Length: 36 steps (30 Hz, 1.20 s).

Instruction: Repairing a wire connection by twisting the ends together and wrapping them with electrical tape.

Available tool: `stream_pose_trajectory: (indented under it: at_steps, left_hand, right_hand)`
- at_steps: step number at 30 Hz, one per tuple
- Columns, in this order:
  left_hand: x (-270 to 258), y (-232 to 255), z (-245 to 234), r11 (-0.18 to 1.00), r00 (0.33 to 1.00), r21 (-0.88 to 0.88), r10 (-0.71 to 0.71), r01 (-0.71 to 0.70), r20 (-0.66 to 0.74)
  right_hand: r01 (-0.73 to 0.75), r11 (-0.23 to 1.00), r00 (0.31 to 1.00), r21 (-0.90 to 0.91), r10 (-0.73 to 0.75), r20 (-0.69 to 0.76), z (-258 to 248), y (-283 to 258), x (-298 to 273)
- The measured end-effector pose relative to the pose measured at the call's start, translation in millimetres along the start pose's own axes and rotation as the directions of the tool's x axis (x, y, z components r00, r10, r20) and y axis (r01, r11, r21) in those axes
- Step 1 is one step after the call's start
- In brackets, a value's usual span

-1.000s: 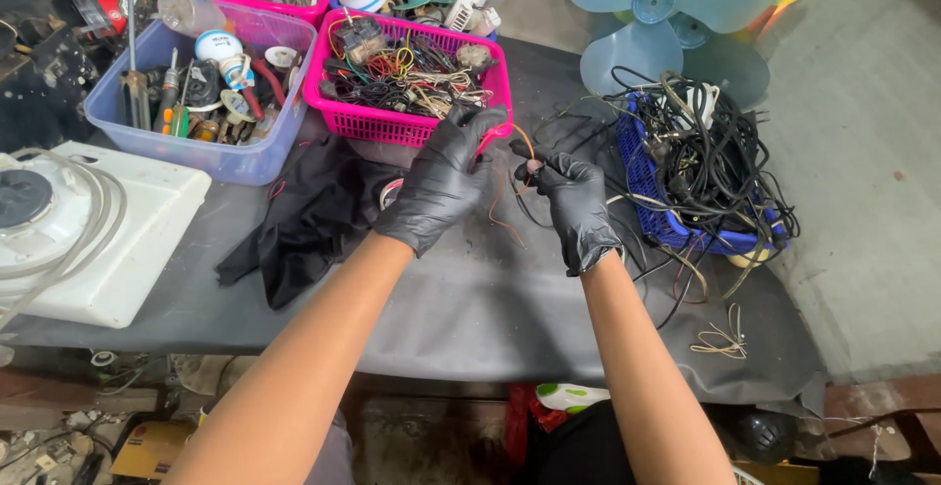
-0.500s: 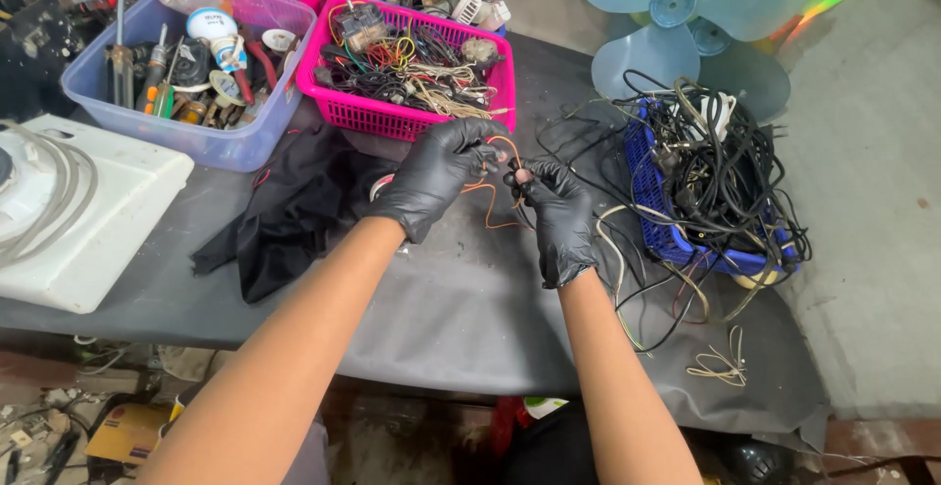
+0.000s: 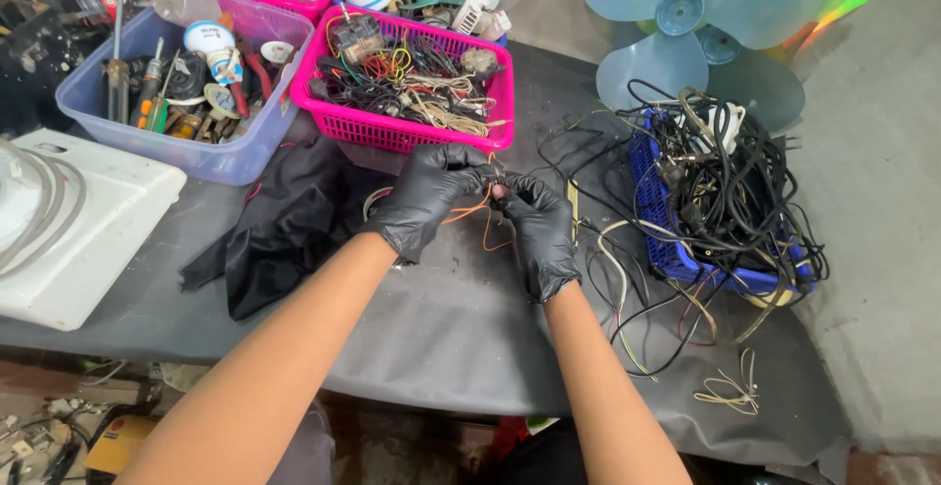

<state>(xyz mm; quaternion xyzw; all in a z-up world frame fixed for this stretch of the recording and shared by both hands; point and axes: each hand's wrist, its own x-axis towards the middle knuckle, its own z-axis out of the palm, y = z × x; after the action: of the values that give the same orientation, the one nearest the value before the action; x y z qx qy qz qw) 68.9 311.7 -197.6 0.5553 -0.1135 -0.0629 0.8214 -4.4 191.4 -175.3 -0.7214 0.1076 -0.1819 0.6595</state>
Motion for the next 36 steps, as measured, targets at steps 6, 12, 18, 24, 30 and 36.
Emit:
stream_pose_trajectory:
  at_steps: [6,12,18,24,30,36]
  left_hand:
    - [-7,-1,7,0.999,0.997,0.031,0.038,-0.036,-0.065]
    - [-7,9,11,0.998,0.98,-0.044,-0.056,0.048,-0.193]
    - [16,-15,-7,0.987,0.98,-0.15,-0.09,0.064,-0.179]
    - [20,-19,-8,0.998,0.976,-0.027,-0.059,0.054,-0.209]
    - [-12,16,6,0.997,0.977,0.002,-0.077,0.079,-0.198]
    - [-43,59,18,0.994,0.962,-0.035,-0.113,0.108,-0.249]
  right_hand:
    - [-0.037,0.998,0.999,0.055,0.037,0.009,3,-4,-2]
    - [-0.062,0.988,0.998,0.139,0.059,0.029,8,-2,-5]
    - [-0.072,0.996,0.992,0.061,0.065,0.104,9,1,-6]
    - [-0.083,0.996,0.994,0.038,0.08,0.072,8,-15,-14]
    - [-0.068,0.995,0.996,0.074,0.063,0.065,9,-6,-10]
    - [-0.044,0.995,0.996,0.09,0.037,0.08,-1,8,-2]
